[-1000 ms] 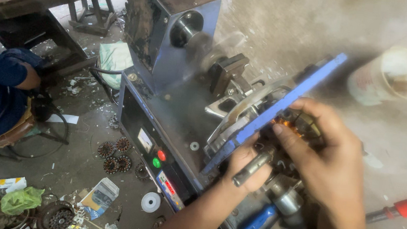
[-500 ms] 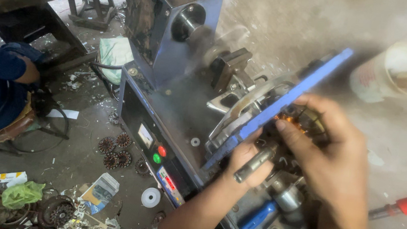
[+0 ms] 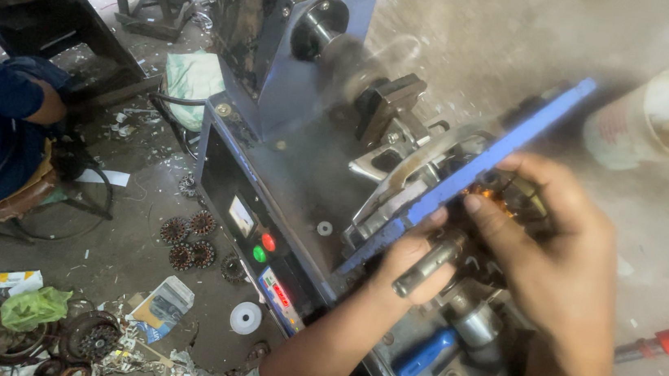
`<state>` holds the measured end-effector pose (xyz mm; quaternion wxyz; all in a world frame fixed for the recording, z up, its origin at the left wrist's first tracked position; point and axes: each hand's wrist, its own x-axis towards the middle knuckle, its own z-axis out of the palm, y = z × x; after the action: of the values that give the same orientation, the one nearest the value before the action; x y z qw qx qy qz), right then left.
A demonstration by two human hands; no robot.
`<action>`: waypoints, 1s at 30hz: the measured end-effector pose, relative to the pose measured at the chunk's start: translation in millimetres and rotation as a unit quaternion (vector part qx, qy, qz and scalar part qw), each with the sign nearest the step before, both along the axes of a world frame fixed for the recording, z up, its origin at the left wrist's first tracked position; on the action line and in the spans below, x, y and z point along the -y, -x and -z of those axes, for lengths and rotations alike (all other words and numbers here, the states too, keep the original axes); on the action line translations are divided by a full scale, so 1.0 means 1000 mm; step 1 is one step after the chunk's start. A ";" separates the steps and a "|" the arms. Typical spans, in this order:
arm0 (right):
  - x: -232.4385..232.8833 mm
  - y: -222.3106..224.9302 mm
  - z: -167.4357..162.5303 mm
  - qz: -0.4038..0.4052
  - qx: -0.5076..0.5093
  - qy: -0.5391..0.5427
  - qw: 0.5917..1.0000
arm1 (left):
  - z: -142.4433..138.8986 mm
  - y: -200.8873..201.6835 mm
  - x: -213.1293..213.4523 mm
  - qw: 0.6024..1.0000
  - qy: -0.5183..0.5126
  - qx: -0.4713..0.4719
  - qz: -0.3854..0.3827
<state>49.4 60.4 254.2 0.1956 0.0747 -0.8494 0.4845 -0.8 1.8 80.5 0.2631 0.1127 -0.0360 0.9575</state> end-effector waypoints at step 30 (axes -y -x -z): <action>-0.002 -0.001 0.000 -0.010 -0.024 -0.026 0.999 | 0.006 0.001 -0.005 0.999 -0.020 0.029 -0.003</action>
<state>50.2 62.3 253.9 0.2093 0.0996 -0.8561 0.4619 -1.4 6.8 74.6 0.2568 0.0906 -0.0628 0.9602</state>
